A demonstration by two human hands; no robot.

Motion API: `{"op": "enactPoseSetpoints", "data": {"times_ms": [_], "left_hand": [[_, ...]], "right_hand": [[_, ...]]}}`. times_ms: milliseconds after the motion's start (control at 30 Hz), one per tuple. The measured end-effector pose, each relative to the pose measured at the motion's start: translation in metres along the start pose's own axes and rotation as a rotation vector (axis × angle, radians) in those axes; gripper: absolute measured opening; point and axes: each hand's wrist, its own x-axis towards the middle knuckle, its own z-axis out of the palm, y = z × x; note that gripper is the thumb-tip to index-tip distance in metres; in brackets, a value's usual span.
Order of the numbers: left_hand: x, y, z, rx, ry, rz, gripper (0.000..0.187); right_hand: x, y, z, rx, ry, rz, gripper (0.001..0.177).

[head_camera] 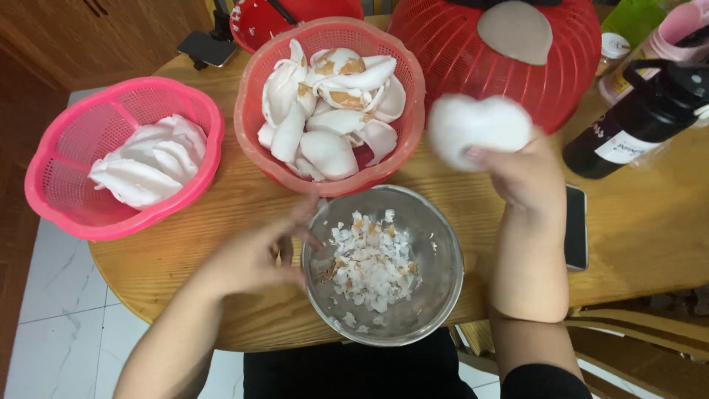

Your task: A person uses a knife to peel the brown outer skin from pieces of coconut meat.

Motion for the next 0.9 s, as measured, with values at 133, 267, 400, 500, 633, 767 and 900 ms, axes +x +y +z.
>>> {"op": "enactPoseSetpoints", "data": {"times_ms": [133,267,400,500,633,767,900], "left_hand": [[0.052,0.056,0.003,-0.158,0.020,0.206,0.069],[0.083,0.083,0.021,-0.058,0.001,0.293,0.075],[0.089,0.095,0.025,0.072,-0.013,0.269,0.073],[0.087,0.095,0.028,0.184,-0.005,0.221,0.069],[0.087,0.078,0.021,0.172,-0.035,0.198,0.071],[0.090,0.067,0.017,0.132,-0.101,0.132,0.074],[0.089,0.060,0.015,0.037,-0.137,0.130,0.074]], "right_hand": [[-0.022,-0.041,0.045,-0.280,-0.464,0.101,0.038],[-0.022,-0.043,0.057,-0.267,-0.767,0.051,0.014],[-0.019,-0.031,0.052,-0.335,-0.786,-0.057,0.012],[-0.019,-0.032,0.061,-0.361,-0.709,-0.145,0.014],[-0.015,-0.016,0.053,-0.358,-0.615,-0.185,0.022],[-0.015,0.001,0.039,-0.259,-0.510,-0.139,0.032],[-0.018,0.021,0.031,-0.120,-0.428,-0.027,0.048]]}}
